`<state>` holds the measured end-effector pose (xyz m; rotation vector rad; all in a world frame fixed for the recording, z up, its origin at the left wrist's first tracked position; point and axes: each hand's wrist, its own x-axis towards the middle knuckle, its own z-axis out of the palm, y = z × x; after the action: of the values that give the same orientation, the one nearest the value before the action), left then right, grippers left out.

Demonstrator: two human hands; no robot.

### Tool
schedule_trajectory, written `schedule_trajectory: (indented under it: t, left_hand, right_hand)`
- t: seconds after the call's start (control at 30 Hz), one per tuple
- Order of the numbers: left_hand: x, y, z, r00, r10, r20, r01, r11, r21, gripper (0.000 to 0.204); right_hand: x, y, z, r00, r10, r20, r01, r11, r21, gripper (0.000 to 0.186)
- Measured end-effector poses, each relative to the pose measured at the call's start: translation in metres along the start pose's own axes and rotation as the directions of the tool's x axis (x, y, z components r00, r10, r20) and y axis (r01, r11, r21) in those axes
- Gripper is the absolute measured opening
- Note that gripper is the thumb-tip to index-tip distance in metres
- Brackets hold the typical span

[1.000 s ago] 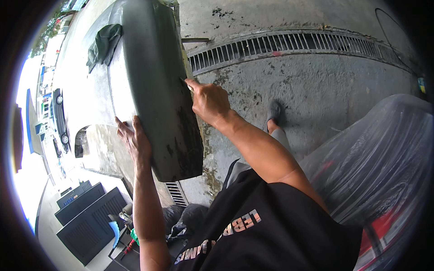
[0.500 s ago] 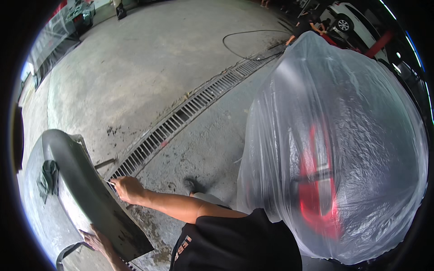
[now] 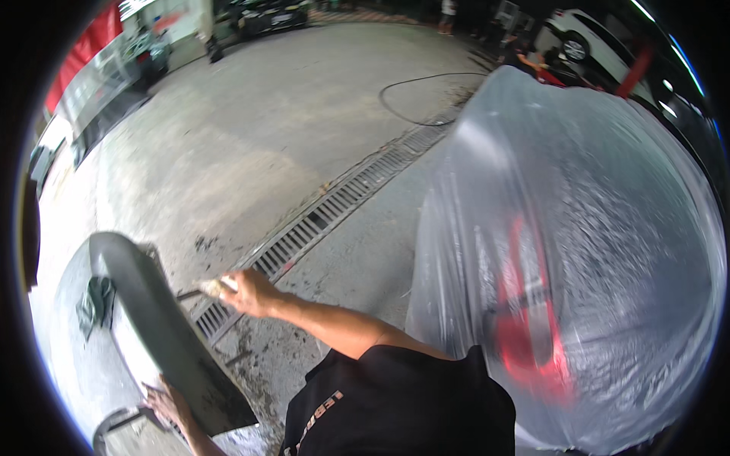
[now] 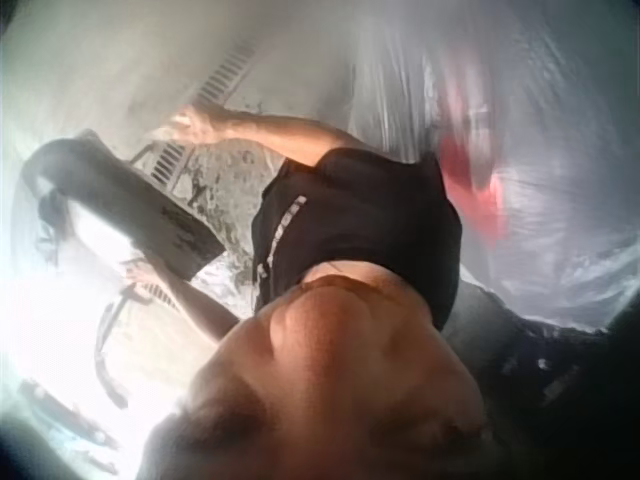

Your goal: The person sands a large gray car fender with a sanding block, moving the block across the surface in repeated strokes. The person repositions the fender on a metal stand and continues sanding different areas.

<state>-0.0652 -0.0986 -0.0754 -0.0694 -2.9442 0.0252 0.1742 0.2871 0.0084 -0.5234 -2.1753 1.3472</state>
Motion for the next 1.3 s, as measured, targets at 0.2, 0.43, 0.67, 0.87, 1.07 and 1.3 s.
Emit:
schedule_trajectory:
  t: [0.2,0.43,0.67,0.87,1.07,1.3]
  left_hand:
    - [-0.028,0.047,-0.051,0.998,0.048,0.032,-0.040,0.974,-0.221,0.076]
    - [-0.050,0.047,-0.098,0.996,-0.081,-0.043,0.075,0.988,-0.136,0.063]
    - [-0.088,0.060,-0.080,0.916,-0.400,0.023,0.398,0.915,0.061,0.062]
    - [-0.078,0.100,-0.093,0.780,-0.625,-0.012,0.625,0.780,0.032,0.076]
    - [-0.070,0.103,-0.092,0.676,-0.737,-0.011,0.729,0.671,-0.133,0.088]
    - [-0.074,0.097,-0.071,0.591,-0.787,-0.177,0.778,0.614,-0.133,0.085]
  right_hand:
    - [0.077,0.082,-0.006,0.998,0.052,0.042,-0.056,0.992,0.112,0.022]
    - [0.165,0.194,-0.021,0.899,0.215,0.381,-0.152,0.970,-0.189,0.040]
    - [0.223,0.216,0.007,0.638,0.121,0.760,-0.268,0.961,0.072,0.022]
    - [0.249,0.113,0.065,0.428,-0.445,0.786,0.362,0.882,0.302,0.022]
    - [0.237,0.057,0.116,-0.062,-0.639,0.767,0.695,0.524,0.493,0.040]
    - [0.242,0.029,0.179,-0.417,-0.676,0.608,0.721,0.160,0.674,0.051]
